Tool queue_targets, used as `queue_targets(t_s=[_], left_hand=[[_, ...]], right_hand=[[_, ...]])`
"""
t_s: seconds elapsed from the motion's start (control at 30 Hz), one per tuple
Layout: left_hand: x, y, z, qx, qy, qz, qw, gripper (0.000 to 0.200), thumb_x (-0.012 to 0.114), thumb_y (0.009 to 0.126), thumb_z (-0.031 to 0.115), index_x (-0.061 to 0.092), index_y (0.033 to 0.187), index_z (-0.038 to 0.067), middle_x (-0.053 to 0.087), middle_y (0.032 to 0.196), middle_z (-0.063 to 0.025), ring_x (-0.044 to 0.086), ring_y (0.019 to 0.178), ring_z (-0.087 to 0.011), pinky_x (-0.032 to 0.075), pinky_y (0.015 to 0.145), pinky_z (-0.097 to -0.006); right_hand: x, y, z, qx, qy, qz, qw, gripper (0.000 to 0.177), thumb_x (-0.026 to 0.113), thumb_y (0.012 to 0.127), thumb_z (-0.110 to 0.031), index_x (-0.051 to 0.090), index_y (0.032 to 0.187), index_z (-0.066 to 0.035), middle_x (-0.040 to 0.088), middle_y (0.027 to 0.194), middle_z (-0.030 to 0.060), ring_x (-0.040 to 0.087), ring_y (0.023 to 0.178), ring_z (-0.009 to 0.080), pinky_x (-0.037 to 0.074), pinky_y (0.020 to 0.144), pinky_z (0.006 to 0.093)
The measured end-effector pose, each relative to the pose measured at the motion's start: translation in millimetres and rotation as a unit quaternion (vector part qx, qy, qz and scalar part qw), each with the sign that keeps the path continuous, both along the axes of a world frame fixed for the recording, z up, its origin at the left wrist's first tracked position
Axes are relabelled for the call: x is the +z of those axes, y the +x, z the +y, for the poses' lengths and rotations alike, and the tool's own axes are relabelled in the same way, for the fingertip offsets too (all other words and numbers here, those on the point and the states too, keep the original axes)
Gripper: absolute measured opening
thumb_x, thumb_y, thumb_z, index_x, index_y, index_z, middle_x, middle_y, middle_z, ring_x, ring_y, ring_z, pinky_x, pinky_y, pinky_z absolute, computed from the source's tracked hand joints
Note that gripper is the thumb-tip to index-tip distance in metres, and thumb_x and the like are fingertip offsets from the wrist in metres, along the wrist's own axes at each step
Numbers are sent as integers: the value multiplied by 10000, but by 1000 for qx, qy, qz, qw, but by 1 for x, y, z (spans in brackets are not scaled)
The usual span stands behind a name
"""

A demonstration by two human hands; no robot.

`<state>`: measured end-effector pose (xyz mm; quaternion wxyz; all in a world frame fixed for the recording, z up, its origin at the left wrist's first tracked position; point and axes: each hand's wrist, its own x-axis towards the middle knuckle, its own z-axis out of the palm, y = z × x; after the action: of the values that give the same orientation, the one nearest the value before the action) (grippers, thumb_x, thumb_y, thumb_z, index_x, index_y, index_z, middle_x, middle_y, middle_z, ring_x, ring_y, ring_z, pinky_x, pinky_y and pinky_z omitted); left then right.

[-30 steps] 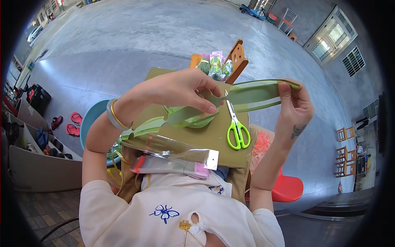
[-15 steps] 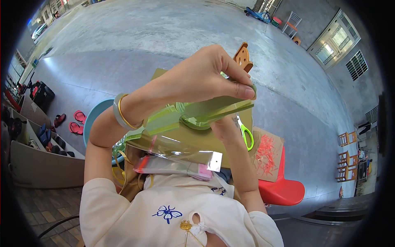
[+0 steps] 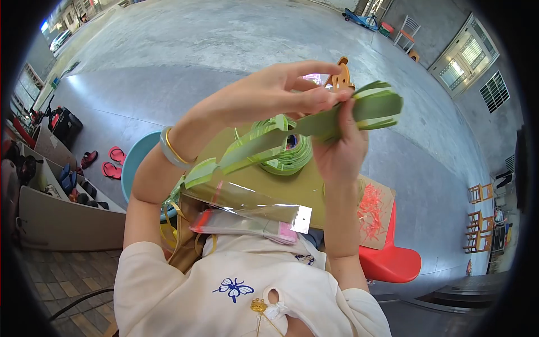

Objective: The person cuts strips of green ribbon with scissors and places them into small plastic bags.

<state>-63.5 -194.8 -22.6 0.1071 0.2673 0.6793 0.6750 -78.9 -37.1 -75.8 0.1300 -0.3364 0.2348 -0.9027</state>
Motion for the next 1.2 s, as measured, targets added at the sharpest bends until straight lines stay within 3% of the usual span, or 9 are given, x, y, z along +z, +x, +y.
queue_targets(t_s=[0.23,0.43,0.57,0.63,0.73,0.87,0.9,1.07,1.2], left_hand=[[-59,7,-43,-246,-143,-176,942,323,644,841,241,603,1013,-29,667,849,-85,623,762,-118,482,687,-243],[-24,35,-41,-78,-80,-170,979,231,688,794,131,634,911,-60,675,813,-84,641,724,-131,500,662,-233],[6,55,-22,61,-119,89,987,116,711,748,100,680,781,-8,649,957,-172,619,909,-179,479,768,-296],[12,57,-5,138,-143,285,938,87,727,717,87,690,739,11,617,1054,-223,584,1029,-218,454,840,-333],[19,35,19,151,-115,346,919,117,741,692,121,710,771,41,545,1165,-273,493,1168,-286,402,913,-374],[19,-9,38,159,-138,222,952,237,737,692,194,705,828,3,537,1166,-290,465,1196,-326,403,921,-382],[20,-18,40,165,-144,192,957,262,733,694,209,702,836,-8,537,1163,-294,454,1206,-331,403,922,-385],[10,-40,37,179,-148,108,967,310,724,717,245,694,819,-47,536,1169,-285,457,1203,-330,409,917,-371],[-2,-39,27,136,-113,7,984,479,705,758,342,620,1049,-29,574,1130,-239,560,1073,-272,449,836,-303]], right_hand=[[16,-33,92,-16,-117,-30,993,224,372,964,-146,467,1135,-35,549,1113,116,543,1046,246,384,1021,419],[-22,-57,111,-123,-27,-103,987,242,353,970,-153,460,1160,-48,526,1154,108,553,900,185,425,938,380],[-44,-53,71,-144,27,-186,972,256,359,968,-162,452,1180,-53,547,1125,102,505,753,161,438,863,366],[-49,-45,45,-111,36,-169,979,265,383,963,-171,442,1197,-60,553,1112,87,523,822,161,431,884,359],[-49,-28,16,-92,92,-103,986,308,389,965,-234,422,1224,-71,555,1104,78,522,964,168,437,887,351],[-46,-8,-6,-10,-39,-195,980,413,367,960,-367,406,1250,-75,561,1086,87,531,1057,201,473,839,338],[-23,7,-15,-58,-48,-256,964,453,335,956,-413,422,1234,-67,567,1048,93,584,946,216,495,791,335],[-23,12,-16,6,95,-68,993,396,424,935,-396,474,1127,-53,582,948,82,607,866,216,507,771,352],[-32,3,-18,55,76,-60,994,249,424,955,-281,491,1039,-56,581,894,63,606,843,217,493,784,379]])
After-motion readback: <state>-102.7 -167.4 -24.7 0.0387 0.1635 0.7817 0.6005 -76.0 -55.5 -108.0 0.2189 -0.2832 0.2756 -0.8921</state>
